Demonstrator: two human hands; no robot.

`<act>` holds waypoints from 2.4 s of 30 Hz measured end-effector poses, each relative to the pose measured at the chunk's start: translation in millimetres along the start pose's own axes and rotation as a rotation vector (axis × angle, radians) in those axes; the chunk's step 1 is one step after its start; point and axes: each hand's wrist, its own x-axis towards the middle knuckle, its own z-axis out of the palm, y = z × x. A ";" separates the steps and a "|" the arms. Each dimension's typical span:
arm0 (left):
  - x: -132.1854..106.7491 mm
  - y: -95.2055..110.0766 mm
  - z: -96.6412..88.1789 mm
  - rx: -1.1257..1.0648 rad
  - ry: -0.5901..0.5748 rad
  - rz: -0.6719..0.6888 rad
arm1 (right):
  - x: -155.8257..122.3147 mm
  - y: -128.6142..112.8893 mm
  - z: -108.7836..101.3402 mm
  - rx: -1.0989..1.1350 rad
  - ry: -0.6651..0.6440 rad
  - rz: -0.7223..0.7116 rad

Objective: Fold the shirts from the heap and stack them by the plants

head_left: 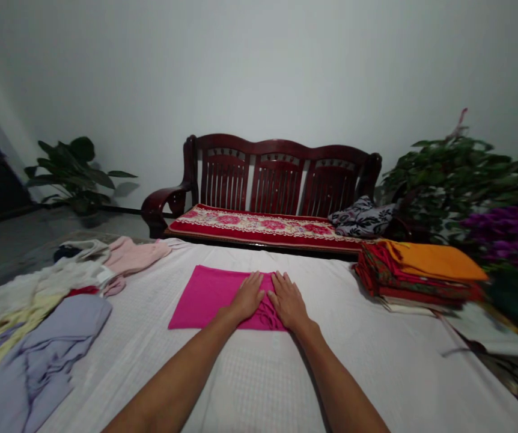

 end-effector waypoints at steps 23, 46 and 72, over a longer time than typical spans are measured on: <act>-68.2 -96.4 -127.3 0.289 0.058 -0.781 | 6.7 -31.2 1.8 -0.006 -0.011 -0.266; -33.0 -35.5 -112.2 -0.658 0.094 -0.472 | 3.9 -24.1 5.1 0.133 0.063 -0.285; -46.3 -30.7 -49.2 0.246 -0.002 -0.223 | 2.1 -24.4 3.6 0.104 0.050 -0.268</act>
